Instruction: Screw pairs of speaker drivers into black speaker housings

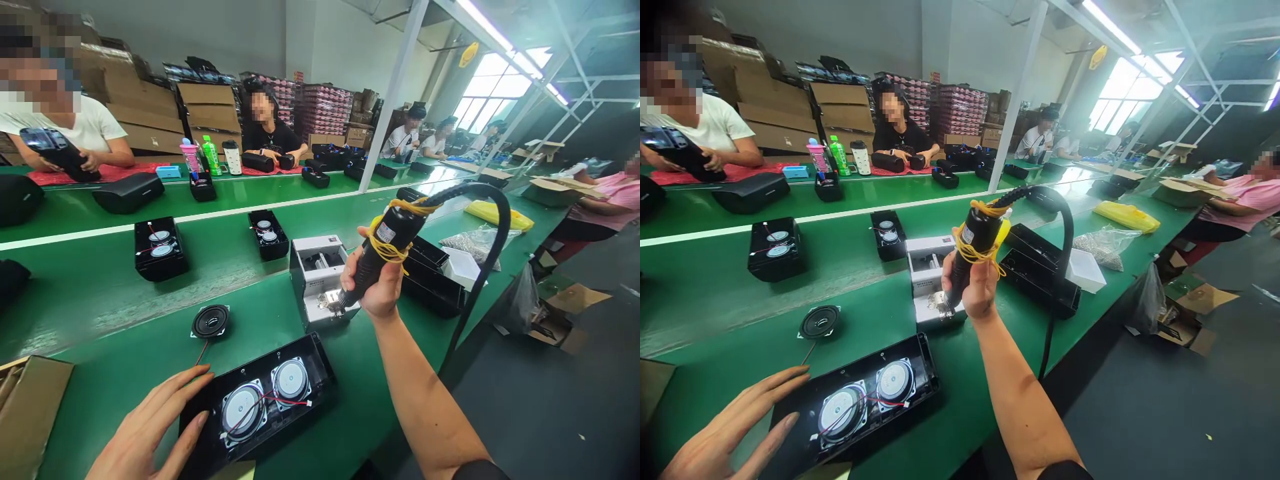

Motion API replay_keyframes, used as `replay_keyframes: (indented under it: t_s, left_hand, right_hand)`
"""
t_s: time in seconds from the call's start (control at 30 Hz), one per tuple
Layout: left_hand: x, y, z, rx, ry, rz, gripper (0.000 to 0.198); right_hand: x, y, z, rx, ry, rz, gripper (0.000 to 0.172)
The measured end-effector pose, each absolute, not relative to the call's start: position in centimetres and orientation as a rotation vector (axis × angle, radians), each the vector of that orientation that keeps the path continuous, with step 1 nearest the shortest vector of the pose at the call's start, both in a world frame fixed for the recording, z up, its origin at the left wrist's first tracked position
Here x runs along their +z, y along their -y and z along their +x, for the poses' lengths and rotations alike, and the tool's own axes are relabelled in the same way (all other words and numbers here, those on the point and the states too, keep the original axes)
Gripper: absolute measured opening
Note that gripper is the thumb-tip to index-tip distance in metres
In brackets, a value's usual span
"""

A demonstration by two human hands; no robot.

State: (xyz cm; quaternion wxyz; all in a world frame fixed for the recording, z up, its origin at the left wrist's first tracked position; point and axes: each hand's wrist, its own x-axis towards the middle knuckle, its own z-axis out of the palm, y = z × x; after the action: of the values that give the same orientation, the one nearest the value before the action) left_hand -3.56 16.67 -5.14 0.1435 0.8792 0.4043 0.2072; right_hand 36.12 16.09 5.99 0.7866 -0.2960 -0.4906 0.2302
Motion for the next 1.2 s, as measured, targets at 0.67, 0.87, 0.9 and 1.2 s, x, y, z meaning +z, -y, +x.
replay_keyframes:
  t_s: [0.67,0.87,0.9,1.2]
  left_hand:
    - [0.1,-16.3,0.9,0.153,-0.962,2.645,0.060]
    - [-0.9,-16.5,1.1,0.208,-0.925,2.629,0.051]
    - [-0.9,-16.5,1.1,0.214,-0.925,2.626,0.049]
    - [-0.8,-16.4,1.2,0.219,-0.924,2.621,0.044]
  right_hand:
    - [10.8,-14.4,25.5,0.866,1.024,-0.375,0.059]
    - [5.2,-16.8,22.3,0.956,1.107,-0.398,0.055]
    - [4.6,-16.9,22.1,0.950,1.124,-0.435,0.055]
    - [3.0,-17.1,21.5,0.931,1.172,-0.519,0.056]
